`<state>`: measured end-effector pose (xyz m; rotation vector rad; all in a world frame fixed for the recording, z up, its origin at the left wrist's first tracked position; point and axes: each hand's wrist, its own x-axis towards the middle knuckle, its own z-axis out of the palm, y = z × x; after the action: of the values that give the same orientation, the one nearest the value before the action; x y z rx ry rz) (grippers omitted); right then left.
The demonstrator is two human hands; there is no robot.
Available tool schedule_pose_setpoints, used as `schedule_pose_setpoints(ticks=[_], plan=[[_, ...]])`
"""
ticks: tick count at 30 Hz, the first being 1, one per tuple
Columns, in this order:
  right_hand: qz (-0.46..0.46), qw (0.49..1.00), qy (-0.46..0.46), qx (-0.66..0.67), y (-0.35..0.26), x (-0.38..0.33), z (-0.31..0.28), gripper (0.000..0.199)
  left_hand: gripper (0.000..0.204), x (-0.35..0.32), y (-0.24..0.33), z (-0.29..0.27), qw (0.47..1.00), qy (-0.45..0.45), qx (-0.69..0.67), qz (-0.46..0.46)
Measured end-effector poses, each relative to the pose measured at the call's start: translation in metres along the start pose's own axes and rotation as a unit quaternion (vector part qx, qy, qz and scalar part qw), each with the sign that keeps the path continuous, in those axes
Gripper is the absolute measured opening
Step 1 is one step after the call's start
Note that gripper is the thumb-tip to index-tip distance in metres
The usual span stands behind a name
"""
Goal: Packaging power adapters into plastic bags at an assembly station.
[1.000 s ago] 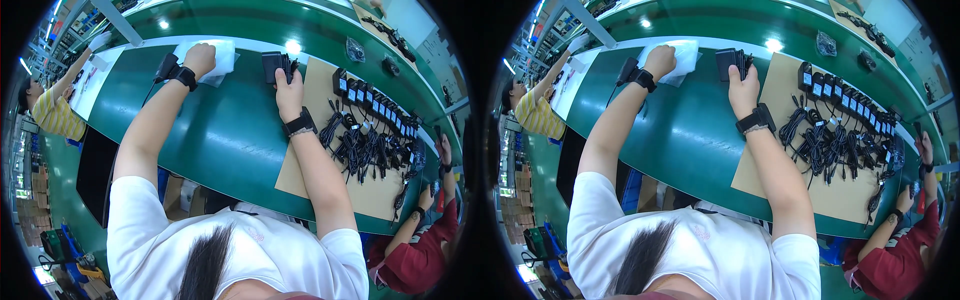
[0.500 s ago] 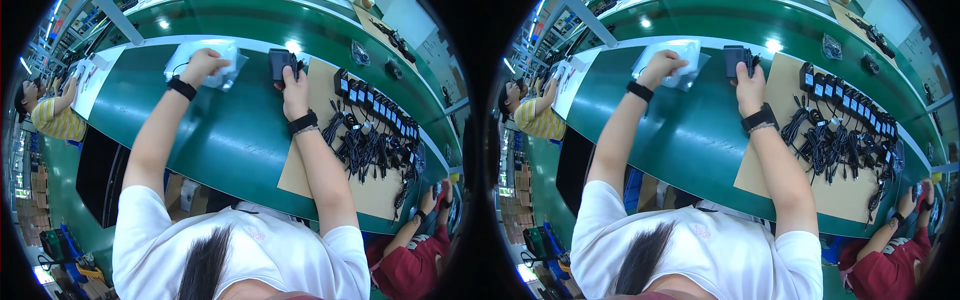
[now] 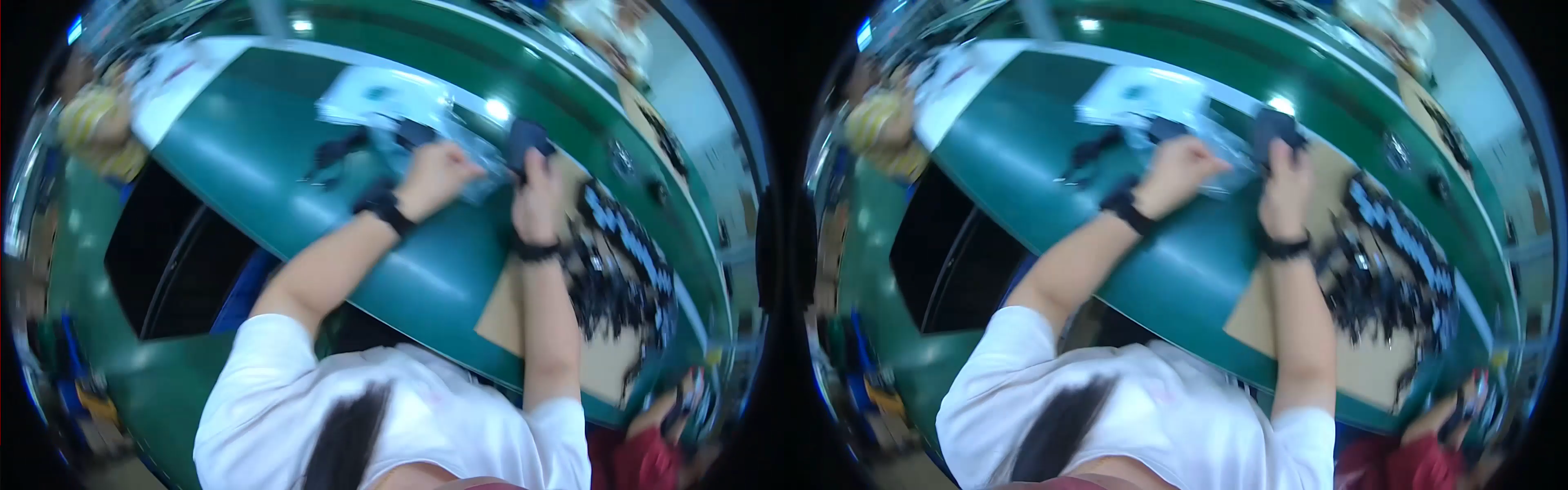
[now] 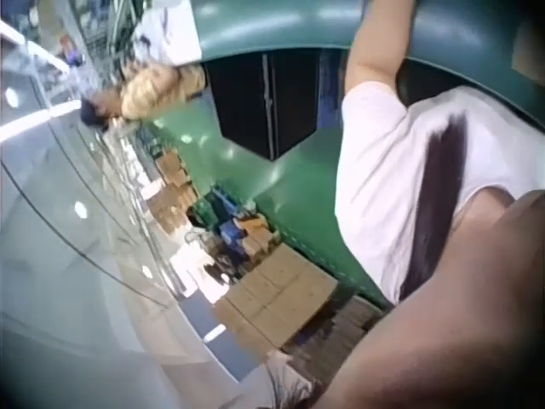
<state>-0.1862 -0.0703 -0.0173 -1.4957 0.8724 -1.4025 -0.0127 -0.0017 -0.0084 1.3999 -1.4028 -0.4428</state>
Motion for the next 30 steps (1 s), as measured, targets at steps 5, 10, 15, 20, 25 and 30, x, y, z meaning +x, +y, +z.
schedule_pose_setpoints(ticks=[5,10,15,20,25,30], plan=[[-0.137,0.916,-0.09,-0.366,-0.045,-0.034,0.021,0.046,0.017,0.0,-0.008,0.013,0.974,0.185,-0.129,-0.016],[-0.176,0.847,-0.231,-0.445,-0.051,-0.049,0.016,0.042,0.02,-0.011,0.009,0.006,0.961,0.13,-0.241,-0.028],[-0.166,0.824,-0.281,-0.462,-0.064,-0.047,0.049,0.036,0.016,-0.013,0.007,-0.006,0.982,0.111,-0.134,0.066],[-0.185,0.799,-0.262,-0.508,-0.059,-0.041,0.051,0.023,0.019,-0.005,0.018,-0.02,0.994,0.072,-0.059,0.053],[-0.097,0.886,-0.278,-0.36,-0.053,-0.023,0.028,0.023,0.008,-0.009,0.018,-0.007,0.926,0.079,0.214,0.302],[0.23,0.933,-0.245,-0.127,-0.071,-0.016,0.014,0.018,0.004,-0.016,0.028,-0.002,0.91,0.097,0.179,0.36]])
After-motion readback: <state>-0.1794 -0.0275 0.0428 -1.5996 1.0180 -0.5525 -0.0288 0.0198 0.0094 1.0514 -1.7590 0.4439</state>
